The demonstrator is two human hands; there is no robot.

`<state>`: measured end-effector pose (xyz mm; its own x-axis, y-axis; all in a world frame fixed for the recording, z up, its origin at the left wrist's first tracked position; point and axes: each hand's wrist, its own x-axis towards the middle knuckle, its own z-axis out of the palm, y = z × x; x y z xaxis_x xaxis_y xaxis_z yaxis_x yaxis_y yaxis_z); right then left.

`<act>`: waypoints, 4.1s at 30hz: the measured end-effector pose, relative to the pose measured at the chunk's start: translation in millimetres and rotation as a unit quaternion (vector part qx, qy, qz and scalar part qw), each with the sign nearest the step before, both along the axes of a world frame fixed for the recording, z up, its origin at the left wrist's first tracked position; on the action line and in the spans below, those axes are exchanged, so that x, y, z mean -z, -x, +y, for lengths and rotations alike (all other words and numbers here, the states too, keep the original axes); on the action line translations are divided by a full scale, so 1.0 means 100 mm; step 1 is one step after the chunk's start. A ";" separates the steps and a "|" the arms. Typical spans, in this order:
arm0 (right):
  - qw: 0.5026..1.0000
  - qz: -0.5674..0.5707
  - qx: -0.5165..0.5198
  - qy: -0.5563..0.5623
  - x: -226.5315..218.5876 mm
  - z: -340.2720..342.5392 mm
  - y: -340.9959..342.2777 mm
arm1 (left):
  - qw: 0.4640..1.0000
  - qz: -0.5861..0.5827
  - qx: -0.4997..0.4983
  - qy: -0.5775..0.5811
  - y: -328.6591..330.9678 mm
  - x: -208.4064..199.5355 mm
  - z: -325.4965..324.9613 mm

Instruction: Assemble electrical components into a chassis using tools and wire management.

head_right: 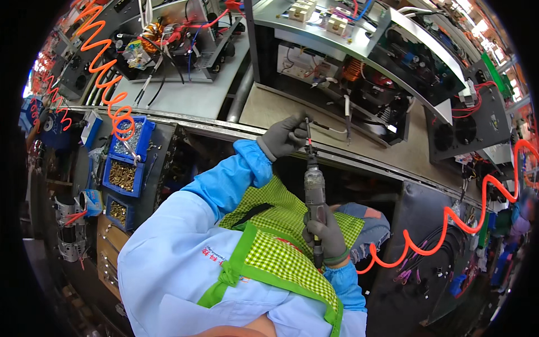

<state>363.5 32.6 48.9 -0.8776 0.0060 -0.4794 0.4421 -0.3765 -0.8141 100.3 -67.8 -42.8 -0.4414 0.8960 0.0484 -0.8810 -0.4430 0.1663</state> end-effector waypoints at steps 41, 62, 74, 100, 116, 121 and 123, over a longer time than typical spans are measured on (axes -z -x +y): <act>0.998 -0.001 0.051 -0.019 -0.13 -0.03 0.17 | 0.906 0.135 -0.339 0.212 0.61 0.04 1.30; 0.997 0.011 0.076 0.003 -0.03 0.07 0.39 | 0.918 0.080 -0.385 0.057 0.66 0.19 1.48; 0.992 0.021 0.097 0.077 0.06 -0.01 0.88 | 0.787 0.295 -0.451 0.301 0.91 0.62 1.71; 0.963 0.061 0.156 0.210 0.33 -0.48 1.27 | 0.805 0.344 -0.310 0.370 0.82 0.25 1.26; 0.956 0.076 0.140 0.245 0.30 -0.48 1.32 | 0.662 0.526 -0.314 0.432 0.91 0.56 0.95; 0.964 0.072 0.147 0.209 0.27 -0.45 1.32 | 0.717 0.388 -0.377 0.439 0.61 0.41 0.51; 0.962 0.070 0.154 0.215 0.32 -0.46 1.31 | 0.769 0.364 -0.359 0.384 0.42 0.29 0.41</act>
